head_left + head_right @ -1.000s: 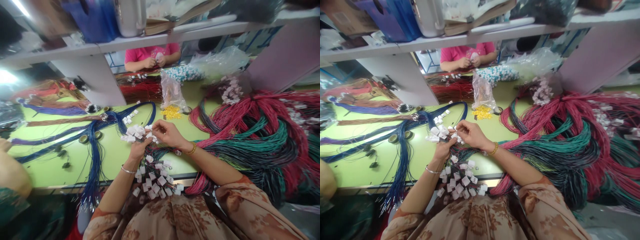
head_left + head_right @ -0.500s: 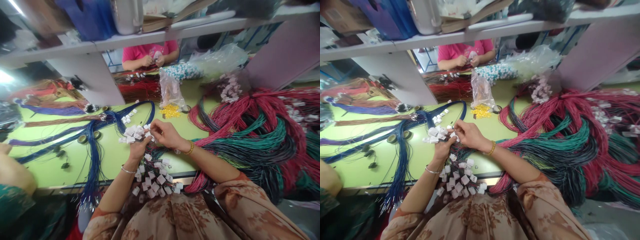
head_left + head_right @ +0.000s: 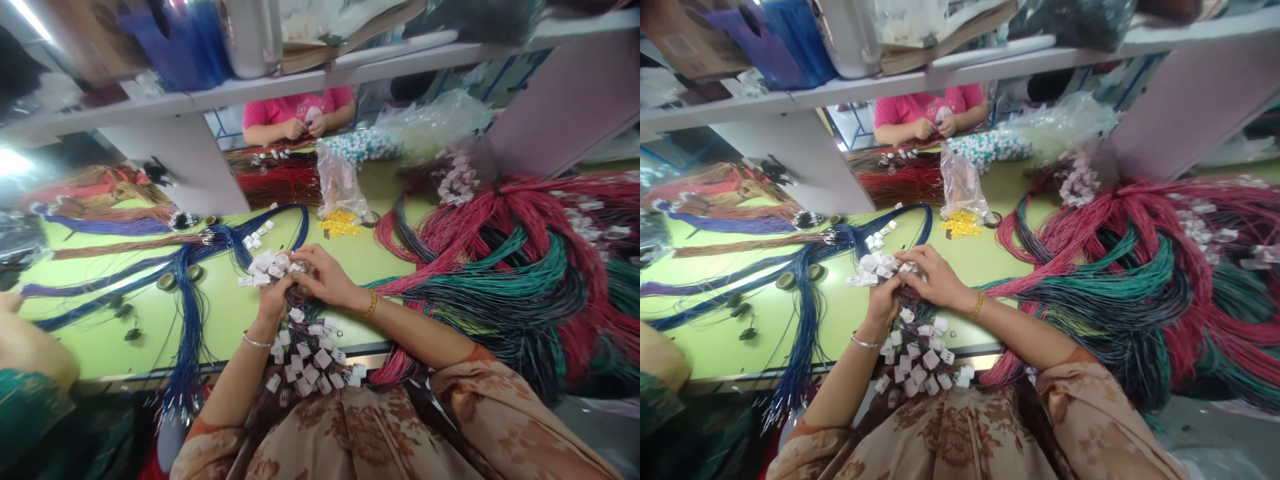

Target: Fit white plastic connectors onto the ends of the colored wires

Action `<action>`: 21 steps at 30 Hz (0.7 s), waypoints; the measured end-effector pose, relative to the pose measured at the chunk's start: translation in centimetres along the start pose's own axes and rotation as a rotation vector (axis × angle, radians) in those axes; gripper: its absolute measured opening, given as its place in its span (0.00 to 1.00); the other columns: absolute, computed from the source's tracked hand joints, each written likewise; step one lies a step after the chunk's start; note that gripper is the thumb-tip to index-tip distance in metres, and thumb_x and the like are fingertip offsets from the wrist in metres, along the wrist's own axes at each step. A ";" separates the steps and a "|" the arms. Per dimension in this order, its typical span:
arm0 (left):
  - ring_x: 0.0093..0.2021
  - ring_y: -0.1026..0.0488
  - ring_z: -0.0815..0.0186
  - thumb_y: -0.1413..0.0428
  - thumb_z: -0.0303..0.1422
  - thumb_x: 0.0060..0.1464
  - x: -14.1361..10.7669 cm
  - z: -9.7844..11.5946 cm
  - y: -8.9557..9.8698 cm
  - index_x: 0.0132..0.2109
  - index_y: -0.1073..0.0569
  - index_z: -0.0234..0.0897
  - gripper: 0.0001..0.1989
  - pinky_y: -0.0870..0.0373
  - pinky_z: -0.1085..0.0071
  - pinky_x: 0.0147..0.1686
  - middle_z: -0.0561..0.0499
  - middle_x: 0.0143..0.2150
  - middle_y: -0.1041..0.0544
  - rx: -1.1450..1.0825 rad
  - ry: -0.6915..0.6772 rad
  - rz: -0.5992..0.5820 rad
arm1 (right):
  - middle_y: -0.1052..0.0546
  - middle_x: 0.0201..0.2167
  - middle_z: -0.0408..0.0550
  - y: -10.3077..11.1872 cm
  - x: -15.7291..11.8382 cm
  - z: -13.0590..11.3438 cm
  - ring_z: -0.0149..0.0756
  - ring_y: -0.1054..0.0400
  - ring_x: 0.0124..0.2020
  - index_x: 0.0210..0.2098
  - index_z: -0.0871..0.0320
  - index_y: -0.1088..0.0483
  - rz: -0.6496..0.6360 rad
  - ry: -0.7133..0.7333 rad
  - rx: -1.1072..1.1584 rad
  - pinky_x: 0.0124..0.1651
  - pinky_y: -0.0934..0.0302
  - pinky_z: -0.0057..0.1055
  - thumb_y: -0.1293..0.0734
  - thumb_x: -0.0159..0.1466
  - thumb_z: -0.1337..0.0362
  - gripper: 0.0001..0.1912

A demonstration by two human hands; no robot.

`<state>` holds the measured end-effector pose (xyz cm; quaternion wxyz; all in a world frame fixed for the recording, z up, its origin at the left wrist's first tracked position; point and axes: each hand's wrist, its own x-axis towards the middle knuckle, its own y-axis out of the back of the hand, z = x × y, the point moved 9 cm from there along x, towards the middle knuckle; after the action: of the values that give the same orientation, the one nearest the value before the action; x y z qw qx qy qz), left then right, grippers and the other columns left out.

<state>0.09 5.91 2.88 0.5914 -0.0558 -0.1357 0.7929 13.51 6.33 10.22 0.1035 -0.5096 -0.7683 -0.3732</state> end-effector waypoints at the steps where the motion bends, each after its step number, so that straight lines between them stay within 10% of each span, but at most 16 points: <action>1: 0.48 0.24 0.56 0.34 0.37 0.40 0.1 -0.1 -0.1 0.35 0.22 0.38 0.13 0.30 0.61 0.54 0.47 0.40 0.19 -0.074 0.032 -0.015 | 0.24 0.47 0.53 -0.1 0.0 0.2 0.38 0.30 0.44 0.53 0.56 0.30 -0.043 -0.010 0.038 0.46 0.34 0.36 0.36 0.68 0.62 0.14; 5: 0.47 0.25 0.57 0.36 0.42 0.44 0.4 0.1 -0.1 0.30 0.22 0.37 0.13 0.28 0.61 0.51 0.46 0.41 0.20 -0.201 0.107 -0.037 | 0.23 0.36 0.45 -1.2 -1.2 0.2 0.33 0.31 0.33 0.58 0.56 0.34 -0.189 -0.013 0.074 0.42 0.34 0.33 0.38 0.68 0.68 0.19; 13: 0.21 0.39 0.73 0.33 0.49 0.46 -0.4 -0.6 -1.3 0.31 0.26 0.36 0.20 0.37 0.75 0.23 0.56 0.23 0.32 -0.155 0.224 -0.155 | 0.28 0.46 0.54 -1.7 -3.4 -0.7 0.40 0.32 0.44 0.63 0.58 0.40 -0.123 0.006 0.007 0.49 0.32 0.40 0.34 0.66 0.65 0.27; 21: 0.33 0.29 0.69 0.33 0.44 0.47 0.2 -0.2 -1.1 0.29 0.24 0.34 0.16 0.30 0.72 0.38 0.50 0.33 0.26 -0.147 0.186 -0.209 | 0.30 0.47 0.59 -4.7 -5.5 -2.2 0.41 0.33 0.45 0.53 0.60 0.33 -0.283 0.185 -0.209 0.46 0.33 0.37 0.39 0.69 0.66 0.14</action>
<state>1.09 6.45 3.03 0.6751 -0.1576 -0.1431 0.7064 11.51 -0.01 6.53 0.0669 -0.3680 -0.7766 -0.5069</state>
